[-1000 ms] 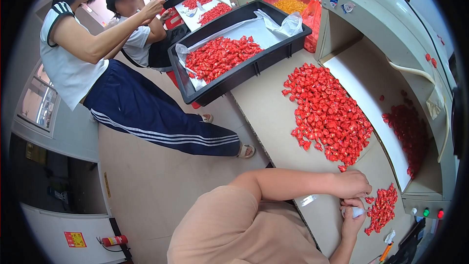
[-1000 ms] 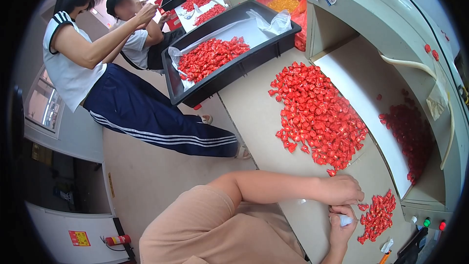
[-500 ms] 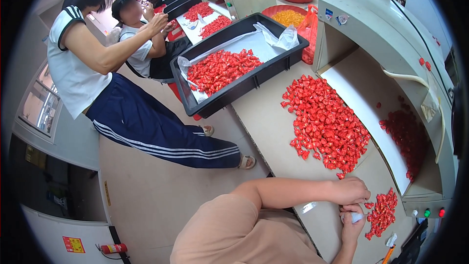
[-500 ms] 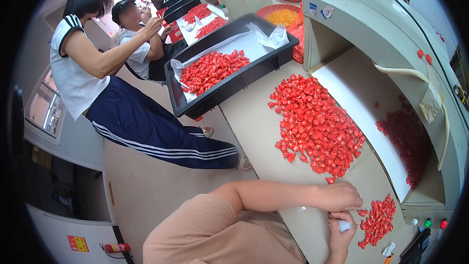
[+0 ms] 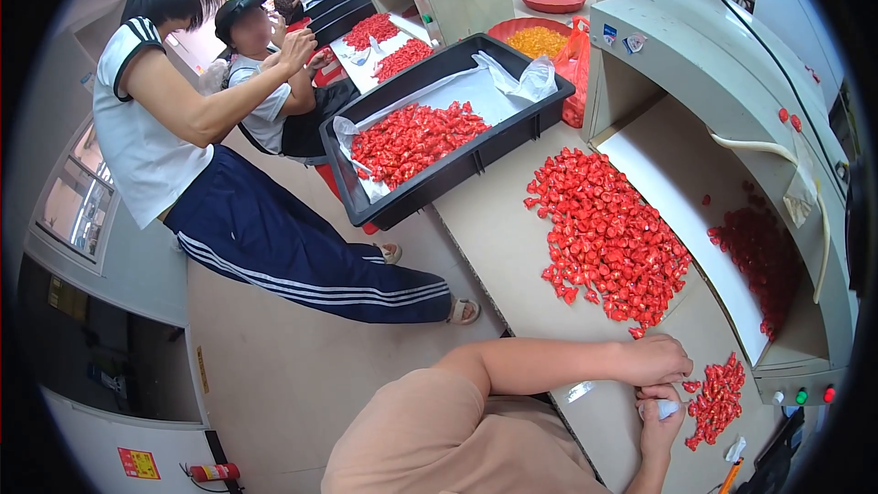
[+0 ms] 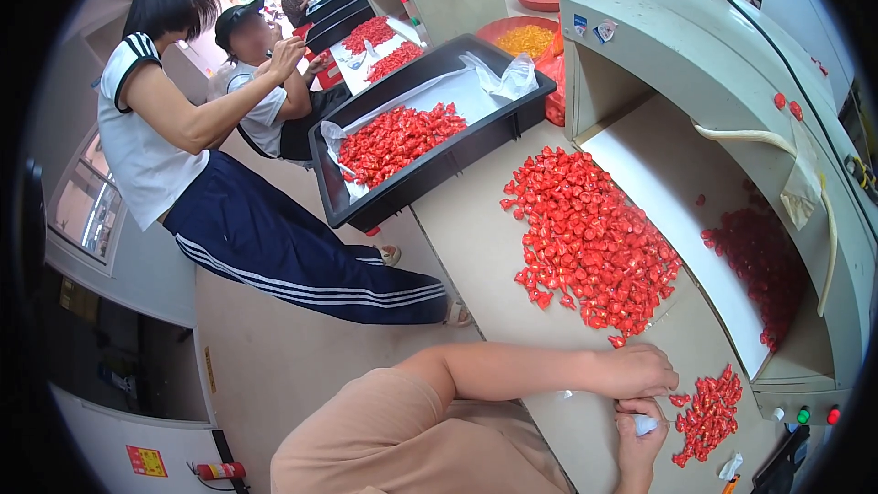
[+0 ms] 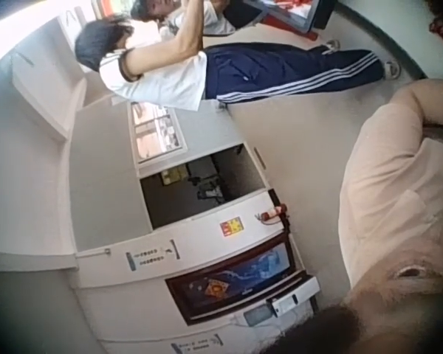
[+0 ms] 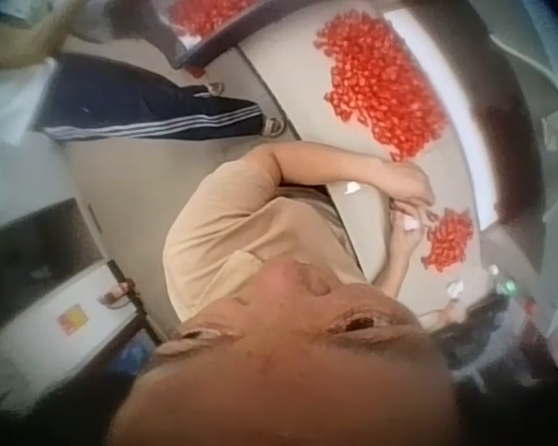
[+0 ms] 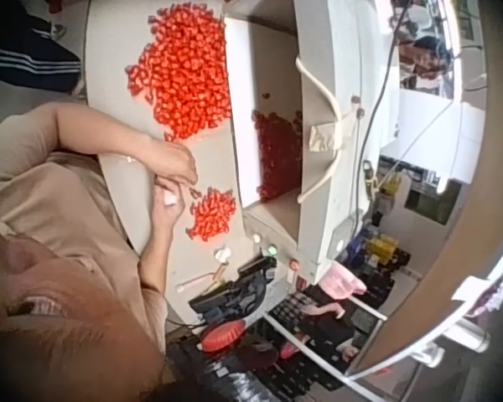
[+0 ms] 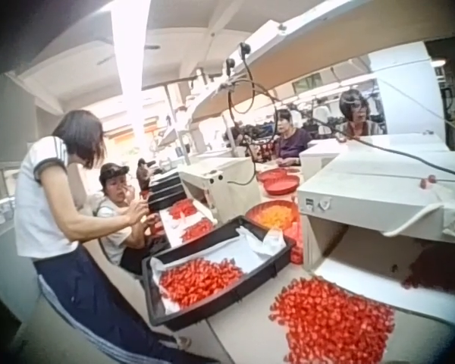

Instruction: The person glues small red plastic parts together using a glue bottle.

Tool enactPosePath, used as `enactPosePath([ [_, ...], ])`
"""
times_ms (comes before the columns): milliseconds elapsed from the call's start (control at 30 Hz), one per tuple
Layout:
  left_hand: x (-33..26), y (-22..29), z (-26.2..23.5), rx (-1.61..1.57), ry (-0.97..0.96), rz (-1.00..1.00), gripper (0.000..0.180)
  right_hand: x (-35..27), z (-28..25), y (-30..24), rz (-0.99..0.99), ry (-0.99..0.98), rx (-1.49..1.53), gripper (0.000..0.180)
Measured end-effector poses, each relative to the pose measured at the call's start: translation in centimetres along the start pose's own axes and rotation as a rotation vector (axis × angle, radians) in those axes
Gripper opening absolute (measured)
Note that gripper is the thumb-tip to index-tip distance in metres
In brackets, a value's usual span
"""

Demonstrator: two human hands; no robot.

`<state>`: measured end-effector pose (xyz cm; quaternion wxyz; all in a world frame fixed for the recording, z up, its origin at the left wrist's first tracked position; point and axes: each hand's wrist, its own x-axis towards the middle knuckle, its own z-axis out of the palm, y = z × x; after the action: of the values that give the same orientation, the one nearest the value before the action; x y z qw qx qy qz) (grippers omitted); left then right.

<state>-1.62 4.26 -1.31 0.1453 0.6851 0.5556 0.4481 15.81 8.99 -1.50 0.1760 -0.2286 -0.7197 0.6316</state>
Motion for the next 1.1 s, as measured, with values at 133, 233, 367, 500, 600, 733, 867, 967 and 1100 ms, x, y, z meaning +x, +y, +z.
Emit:
enactPosePath([
  [133,0.0,0.0,0.0,0.010,-0.002,0.001,0.013,0.0,0.0,0.2,-0.035,-0.021,-0.001,0.041],
  [233,0.0,-0.1,0.2,0.005,0.008,0.005,0.013,0.0,-0.2,0.4,-0.038,-0.026,-0.010,0.042],
  [367,0.2,-0.1,0.3,-0.006,0.001,0.020,0.013,-0.1,-0.3,0.3,-0.034,-0.014,-0.017,0.044],
  [500,-0.1,-0.2,0.2,0.015,0.009,0.011,0.012,0.0,0.0,0.2,-0.024,-0.018,-0.016,0.043],
  [600,-0.1,-0.2,0.3,0.013,0.005,0.008,0.013,0.1,-0.1,0.3,-0.051,-0.027,-0.012,0.041],
  [733,-0.1,-0.2,0.3,0.011,0.012,0.008,0.013,0.0,-0.1,-0.2,-0.015,-0.021,-0.002,0.038],
  [867,0.0,-0.1,0.2,0.017,-0.002,0.012,0.013,0.0,0.2,-0.5,-0.003,-0.004,0.031,0.038],
  [967,-0.1,-0.2,0.2,0.005,-0.007,0.011,0.013,0.0,0.1,-0.6,-0.006,-0.026,0.030,0.038],
  [1100,-0.1,-0.2,0.3,0.002,-0.002,0.003,0.013,0.0,0.1,-0.5,0.006,-0.017,0.034,0.038],
])
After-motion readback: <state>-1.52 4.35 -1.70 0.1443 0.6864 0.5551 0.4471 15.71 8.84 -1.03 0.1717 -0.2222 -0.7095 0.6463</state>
